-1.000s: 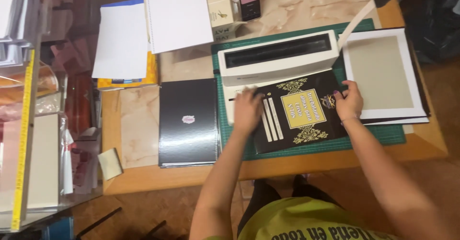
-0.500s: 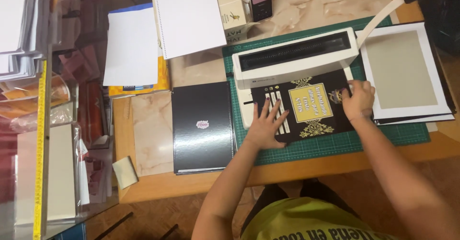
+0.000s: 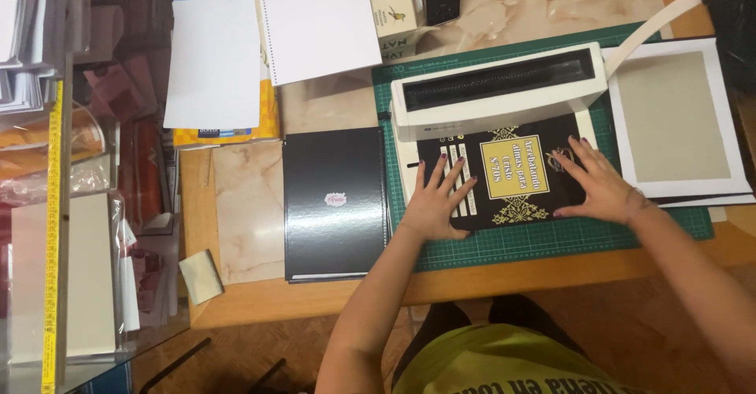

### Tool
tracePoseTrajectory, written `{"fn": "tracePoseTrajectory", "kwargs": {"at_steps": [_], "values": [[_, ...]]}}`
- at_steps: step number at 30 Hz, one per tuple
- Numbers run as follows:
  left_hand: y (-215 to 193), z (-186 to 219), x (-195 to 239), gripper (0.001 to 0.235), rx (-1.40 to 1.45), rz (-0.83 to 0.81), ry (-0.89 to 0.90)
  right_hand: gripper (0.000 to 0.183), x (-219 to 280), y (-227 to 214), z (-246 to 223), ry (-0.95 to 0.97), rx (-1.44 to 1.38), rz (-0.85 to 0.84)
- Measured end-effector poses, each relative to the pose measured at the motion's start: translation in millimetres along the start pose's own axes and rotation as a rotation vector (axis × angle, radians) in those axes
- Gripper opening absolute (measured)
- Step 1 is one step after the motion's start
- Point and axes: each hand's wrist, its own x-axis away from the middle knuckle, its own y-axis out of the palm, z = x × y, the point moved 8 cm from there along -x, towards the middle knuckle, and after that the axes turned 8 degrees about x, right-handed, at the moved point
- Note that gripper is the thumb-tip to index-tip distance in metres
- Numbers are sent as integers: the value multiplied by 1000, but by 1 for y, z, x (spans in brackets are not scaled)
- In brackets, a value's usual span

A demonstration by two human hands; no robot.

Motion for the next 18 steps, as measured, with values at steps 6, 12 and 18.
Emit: {"fn": "tracePoseTrajectory", "kwargs": {"at_steps": [6, 12, 18], "values": [[-2, -2, 3, 116, -35, 21, -9, 159, -2, 18, 10, -211, 257, -9], [6, 1, 8, 115, -4, 112, -10, 152, 3, 17, 11, -240, 234, 22], [5, 10, 15, 115, -29, 91, -11, 149, 11, 10, 6, -297, 249, 46]]}}
